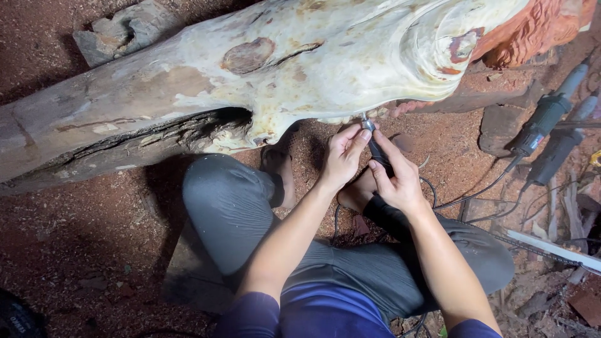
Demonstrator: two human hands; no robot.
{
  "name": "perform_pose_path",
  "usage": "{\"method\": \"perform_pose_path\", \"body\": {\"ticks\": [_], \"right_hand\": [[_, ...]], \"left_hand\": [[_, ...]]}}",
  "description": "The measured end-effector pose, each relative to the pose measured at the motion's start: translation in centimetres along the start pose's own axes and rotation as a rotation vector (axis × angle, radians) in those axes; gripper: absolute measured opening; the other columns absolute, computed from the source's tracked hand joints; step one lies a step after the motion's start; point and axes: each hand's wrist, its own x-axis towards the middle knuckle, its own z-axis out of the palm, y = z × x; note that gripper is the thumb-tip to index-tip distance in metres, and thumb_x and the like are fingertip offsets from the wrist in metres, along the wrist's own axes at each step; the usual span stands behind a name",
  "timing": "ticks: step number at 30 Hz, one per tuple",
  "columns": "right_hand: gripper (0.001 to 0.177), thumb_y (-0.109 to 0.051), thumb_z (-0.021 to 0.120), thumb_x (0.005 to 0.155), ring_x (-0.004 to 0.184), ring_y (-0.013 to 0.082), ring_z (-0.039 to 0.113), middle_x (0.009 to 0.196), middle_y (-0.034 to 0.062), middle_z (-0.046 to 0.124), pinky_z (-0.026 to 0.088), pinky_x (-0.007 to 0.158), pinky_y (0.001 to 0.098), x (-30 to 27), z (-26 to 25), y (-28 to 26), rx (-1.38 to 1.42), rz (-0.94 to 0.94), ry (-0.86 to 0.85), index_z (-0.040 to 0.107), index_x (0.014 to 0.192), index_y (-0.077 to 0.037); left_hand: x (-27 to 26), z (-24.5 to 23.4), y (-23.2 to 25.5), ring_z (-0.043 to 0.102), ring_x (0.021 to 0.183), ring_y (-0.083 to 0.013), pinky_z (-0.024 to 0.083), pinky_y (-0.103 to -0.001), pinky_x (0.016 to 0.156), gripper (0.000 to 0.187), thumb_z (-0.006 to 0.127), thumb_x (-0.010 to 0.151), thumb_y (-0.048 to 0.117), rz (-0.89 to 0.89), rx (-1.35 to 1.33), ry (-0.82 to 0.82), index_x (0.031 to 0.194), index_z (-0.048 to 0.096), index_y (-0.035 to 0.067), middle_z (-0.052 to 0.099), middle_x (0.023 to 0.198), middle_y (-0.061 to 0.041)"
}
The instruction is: Detailed carving and refining of a large wooden sculpture using rotary tools.
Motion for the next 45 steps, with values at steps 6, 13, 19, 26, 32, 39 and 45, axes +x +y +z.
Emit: {"method": "perform_pose_path", "body": {"ticks": [6, 13, 19, 26, 32, 39, 45], "right_hand": [[0.051, -0.005, 0.065, 0.097, 0.126, 0.0433, 0.058, 0.141, 0.0252, 0.062, 0.053, 0.095, 0.0508, 0.4, -0.3, -0.9, -0.015, 0.042, -0.011, 0.058, 0.147, 0.000], [0.052, -0.004, 0.065, 0.097, 0.127, 0.0424, 0.058, 0.142, 0.0247, 0.061, 0.053, 0.095, 0.0503, 0.3, -0.3, -0.9, -0.019, 0.063, -0.012, 0.058, 0.148, -0.002], [0.067, 0.001, 0.064, 0.090, 0.063, 0.0292, 0.070, 0.119, 0.0276, 0.067, 0.057, 0.041, 0.0363, -1.9, -1.7, -1.3, 0.184, 0.398, -0.095, 0.047, 0.154, -0.006], [0.065, 0.003, 0.057, 0.091, 0.050, 0.0220, 0.064, 0.117, 0.0276, 0.062, 0.053, 0.031, 0.0299, 0.3, -2.5, -4.0, 0.370, 0.492, -0.082, 0.042, 0.154, -0.002], [0.065, 0.005, 0.057, 0.091, 0.048, 0.0284, 0.066, 0.117, 0.0292, 0.062, 0.052, 0.029, 0.0340, 1.3, -2.3, -5.1, 0.325, 0.568, -0.091, 0.043, 0.154, -0.003], [0.064, 0.007, 0.056, 0.091, 0.049, 0.0282, 0.066, 0.119, 0.0314, 0.062, 0.051, 0.028, 0.0334, 2.2, -2.4, -6.5, 0.300, 0.610, -0.100, 0.043, 0.154, -0.003], [0.064, 0.010, 0.055, 0.090, 0.049, 0.0284, 0.066, 0.119, 0.0332, 0.061, 0.050, 0.027, 0.0326, 2.5, -2.5, -6.5, 0.291, 0.618, -0.108, 0.043, 0.153, -0.001]], "left_hand": [[0.0, 0.1, -0.5, 0.065, 0.103, -0.0192, 0.057, -0.042, 0.088, 0.022, 0.060, 0.106, 0.015, -0.012, -0.018, 0.006, 0.117, 0.074, 0.002, 0.073, 0.103, -0.015], [0.2, 0.0, -0.3, 0.066, 0.094, -0.0195, 0.056, -0.038, 0.084, 0.020, 0.061, 0.105, 0.015, -0.012, -0.022, -0.010, 0.109, 0.075, 0.001, 0.069, 0.093, -0.012], [-0.2, 1.3, 1.5, 0.061, 0.097, -0.0120, 0.055, -0.034, 0.085, 0.016, 0.069, 0.100, 0.017, -0.055, -0.178, 0.016, 0.104, 0.076, 0.004, 0.069, 0.092, -0.005], [0.0, 1.0, 0.2, 0.062, 0.096, -0.0179, 0.051, -0.038, 0.091, 0.018, 0.072, 0.100, 0.025, -0.162, -0.238, 0.045, 0.106, 0.077, 0.008, 0.070, 0.093, -0.008], [0.2, 0.2, -0.2, 0.061, 0.097, -0.0175, 0.051, -0.040, 0.091, 0.020, 0.071, 0.100, 0.026, -0.242, -0.250, 0.061, 0.107, 0.078, 0.009, 0.071, 0.095, -0.006], [0.5, 0.5, -0.2, 0.064, 0.084, -0.0157, 0.054, -0.037, 0.086, 0.024, 0.080, 0.091, 0.031, -0.309, -0.281, 0.139, 0.099, 0.079, 0.009, 0.070, 0.082, -0.005], [0.5, 0.6, 0.7, 0.065, 0.085, -0.0173, 0.054, -0.039, 0.086, 0.028, 0.081, 0.091, 0.033, -0.323, -0.288, 0.143, 0.101, 0.079, 0.008, 0.071, 0.083, -0.007]]}}
